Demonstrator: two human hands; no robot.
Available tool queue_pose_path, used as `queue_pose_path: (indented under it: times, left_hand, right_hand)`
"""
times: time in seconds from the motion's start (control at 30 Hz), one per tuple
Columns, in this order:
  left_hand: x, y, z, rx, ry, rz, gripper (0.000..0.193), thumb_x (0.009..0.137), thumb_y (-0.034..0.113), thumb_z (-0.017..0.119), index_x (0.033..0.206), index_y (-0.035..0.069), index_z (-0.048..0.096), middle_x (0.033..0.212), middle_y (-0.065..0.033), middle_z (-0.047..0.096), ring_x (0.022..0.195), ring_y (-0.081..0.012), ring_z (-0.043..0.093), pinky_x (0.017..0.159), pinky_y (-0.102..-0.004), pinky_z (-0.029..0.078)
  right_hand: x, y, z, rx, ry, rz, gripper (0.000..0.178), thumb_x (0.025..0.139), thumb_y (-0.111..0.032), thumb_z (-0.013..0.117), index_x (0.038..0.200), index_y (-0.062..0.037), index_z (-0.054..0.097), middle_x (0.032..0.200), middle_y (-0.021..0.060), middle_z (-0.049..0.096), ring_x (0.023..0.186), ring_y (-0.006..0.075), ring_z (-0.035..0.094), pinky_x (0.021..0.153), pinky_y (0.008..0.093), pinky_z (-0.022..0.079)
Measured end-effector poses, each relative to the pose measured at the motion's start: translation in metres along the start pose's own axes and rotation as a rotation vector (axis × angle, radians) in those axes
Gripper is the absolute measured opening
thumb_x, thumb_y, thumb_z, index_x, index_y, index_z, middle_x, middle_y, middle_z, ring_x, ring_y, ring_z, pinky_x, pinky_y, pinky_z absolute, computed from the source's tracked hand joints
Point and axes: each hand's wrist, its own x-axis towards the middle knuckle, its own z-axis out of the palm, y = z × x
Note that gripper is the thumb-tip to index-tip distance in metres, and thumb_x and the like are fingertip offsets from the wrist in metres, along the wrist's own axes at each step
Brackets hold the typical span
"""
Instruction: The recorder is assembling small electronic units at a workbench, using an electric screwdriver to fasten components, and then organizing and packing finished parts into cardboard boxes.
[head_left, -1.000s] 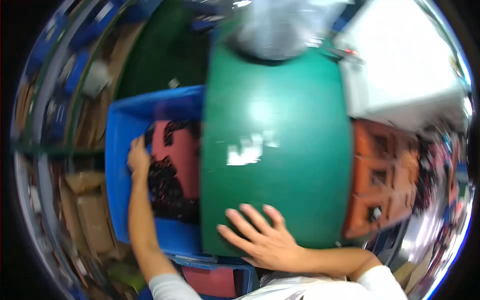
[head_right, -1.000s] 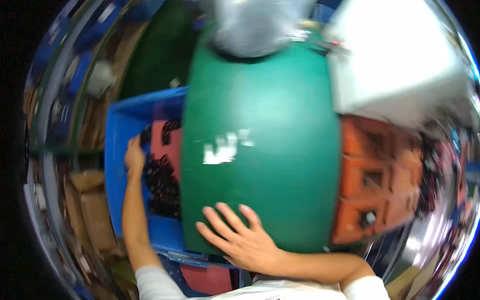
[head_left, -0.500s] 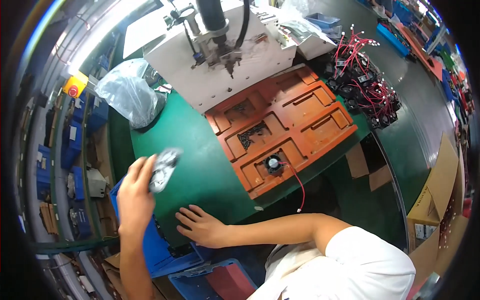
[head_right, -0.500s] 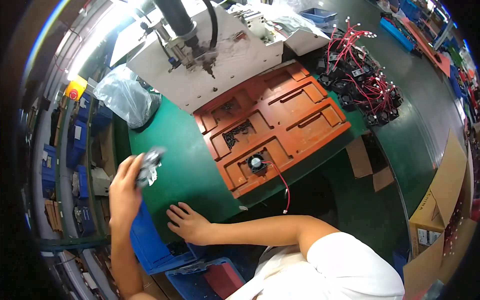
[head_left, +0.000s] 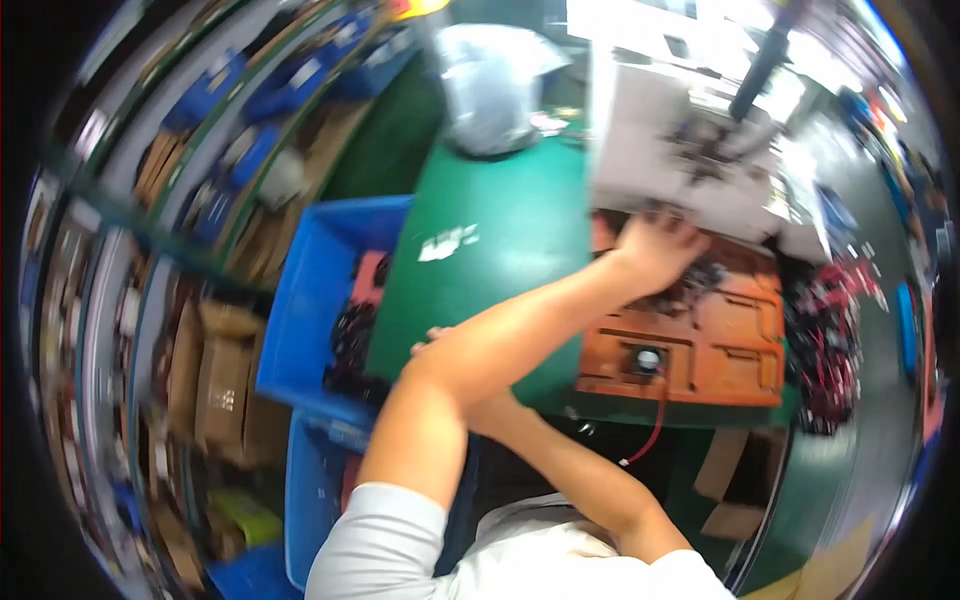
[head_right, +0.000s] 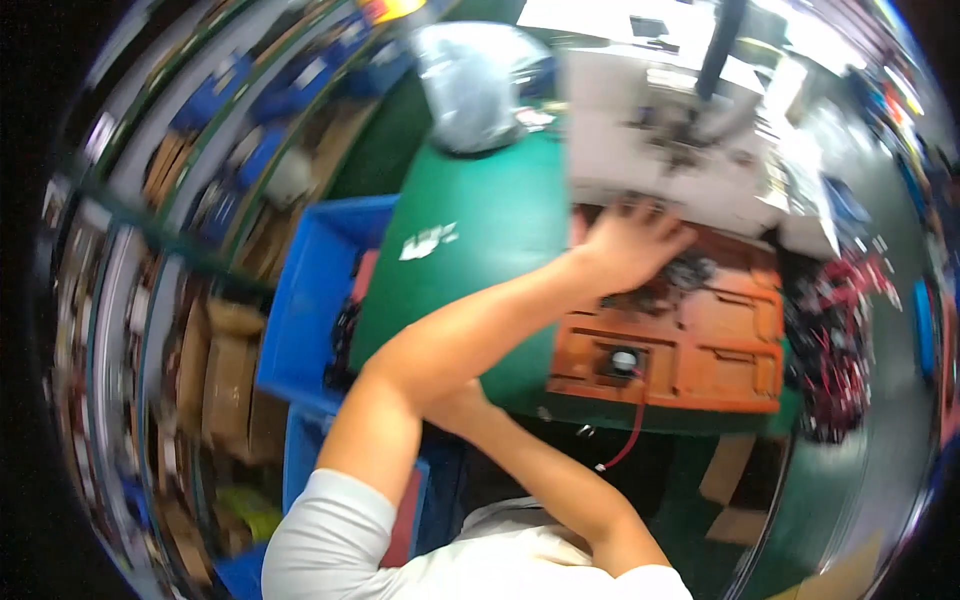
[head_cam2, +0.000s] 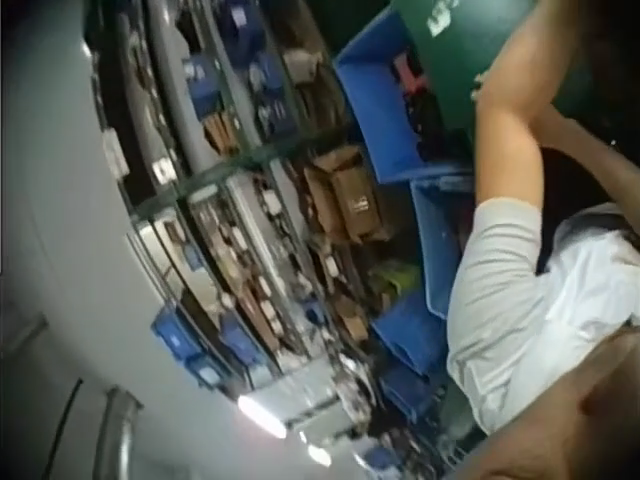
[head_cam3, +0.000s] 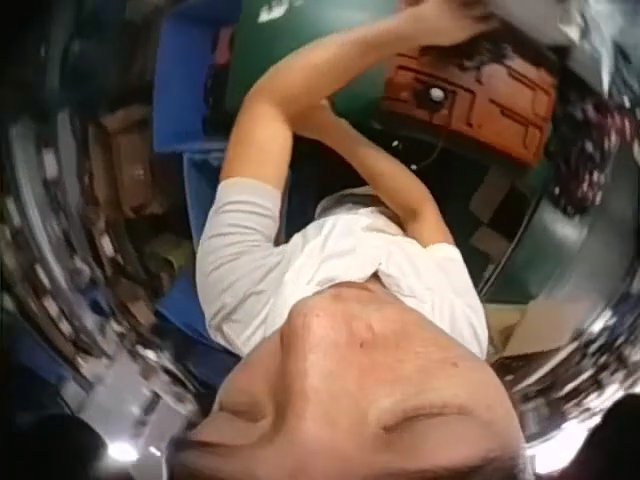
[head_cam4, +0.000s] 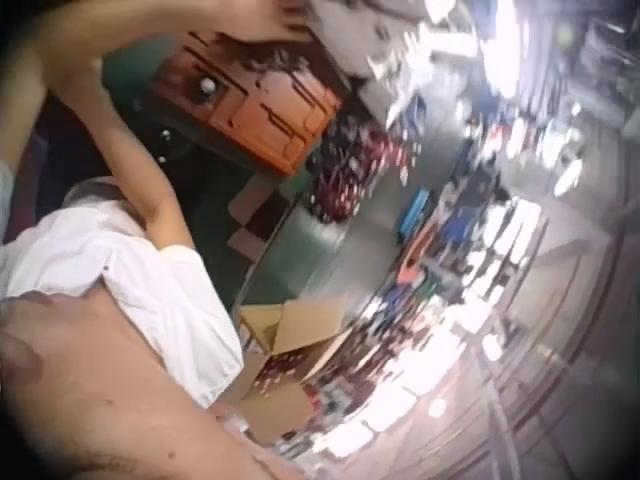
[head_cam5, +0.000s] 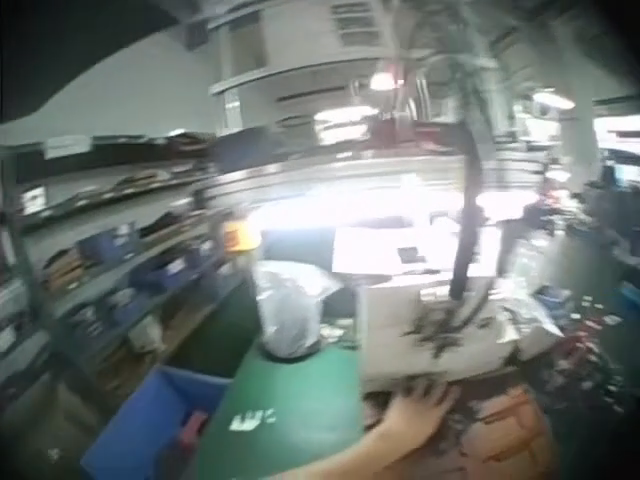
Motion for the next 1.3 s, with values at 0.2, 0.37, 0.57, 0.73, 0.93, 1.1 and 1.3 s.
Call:
queue_pose_path:
  times: [0.2, 0.37, 0.57, 0.73, 0.93, 1.1, 1.3]
  left_hand:
    - [-0.013, -0.039, -0.087, -0.474, -0.302, -0.183, 0.073, 0.072, 0.024, 0.074, 0.141, 0.014, 0.050, 0.141, -0.0191, 0.048, 0.127, -0.0412, 0.050, 0.099, -0.0533, 0.047]
    - [-0.060, -0.100, -0.113, -0.712, -0.116, -0.290, 0.070, 0.081, 0.038, 0.072, 0.138, 0.004, 0.052, 0.132, -0.0197, 0.059, 0.119, -0.0347, 0.059, 0.101, -0.0401, 0.047]
    - [-0.166, -0.148, -0.159, -0.699, -0.133, -0.481, 0.068, 0.083, 0.045, 0.068, 0.137, 0.006, 0.056, 0.132, -0.0149, 0.062, 0.118, -0.0304, 0.061, 0.101, -0.0362, 0.048]
    - [-0.259, -0.191, -0.188, -0.707, 0.195, -0.655, 0.052, 0.087, 0.027, 0.073, 0.132, 0.005, 0.061, 0.116, -0.0143, 0.069, 0.108, -0.0220, 0.064, 0.094, -0.0340, 0.050]
    - [-0.369, -0.250, -0.179, -0.828, 0.380, -0.918, 0.050, 0.095, 0.026, 0.066, 0.138, 0.005, 0.054, 0.129, -0.0109, 0.063, 0.117, -0.0192, 0.060, 0.101, -0.0305, 0.046]
    - [-0.528, -0.283, -0.041, -0.878, 0.553, -1.596, 0.063, 0.088, 0.028, 0.073, 0.143, 0.006, 0.050, 0.137, -0.0156, 0.057, 0.123, -0.0235, 0.056, 0.104, -0.0380, 0.043]
    - [-0.634, -0.225, 0.115, -0.415, -0.272, -2.174, 0.111, 0.066, 0.037, 0.088, 0.154, 0.013, 0.025, 0.156, -0.0184, 0.031, 0.142, -0.0404, 0.031, 0.112, -0.0614, 0.030]
  right_hand:
    - [0.006, -0.043, -0.048, 0.297, 0.117, -0.005, 0.059, 0.100, -0.035, 0.056, 0.149, -0.0093, 0.036, 0.146, 0.0140, 0.043, 0.133, 0.0282, 0.045, 0.110, 0.0397, 0.038]
    - [0.035, -0.061, -0.054, 1.711, 0.046, 0.235, 0.052, 0.101, -0.036, 0.052, 0.143, -0.0066, 0.042, 0.136, 0.0143, 0.054, 0.118, 0.0281, 0.059, 0.096, 0.0441, 0.053]
    - [0.008, -0.091, 0.023, 1.641, -0.018, 0.866, 0.048, 0.101, -0.039, 0.046, 0.134, -0.0053, 0.053, 0.134, 0.0107, 0.060, 0.121, 0.0252, 0.058, 0.103, 0.0451, 0.047]
    - [0.003, -0.126, 0.050, 1.737, -0.444, 1.048, 0.065, 0.101, -0.059, 0.038, 0.145, -0.0124, 0.045, 0.146, 0.0095, 0.050, 0.132, 0.0272, 0.050, 0.106, 0.0449, 0.045]
    - [-0.005, -0.164, 0.037, 1.548, -1.067, 1.448, 0.072, 0.099, -0.059, 0.047, 0.150, -0.0101, 0.036, 0.141, 0.0113, 0.052, 0.127, 0.0253, 0.054, 0.104, 0.0422, 0.047]
    - [0.050, -0.110, -0.007, -0.059, -0.244, -0.174, 0.058, 0.071, -0.015, 0.084, 0.121, -0.0003, 0.058, 0.124, 0.0171, 0.059, 0.113, 0.0408, 0.056, 0.101, 0.0521, 0.043]
    - [0.084, -0.067, -0.009, -0.752, -0.310, 0.131, 0.099, 0.072, -0.059, 0.078, 0.148, -0.0081, 0.039, 0.155, 0.0268, 0.028, 0.142, 0.0477, 0.026, 0.113, 0.0600, 0.016]
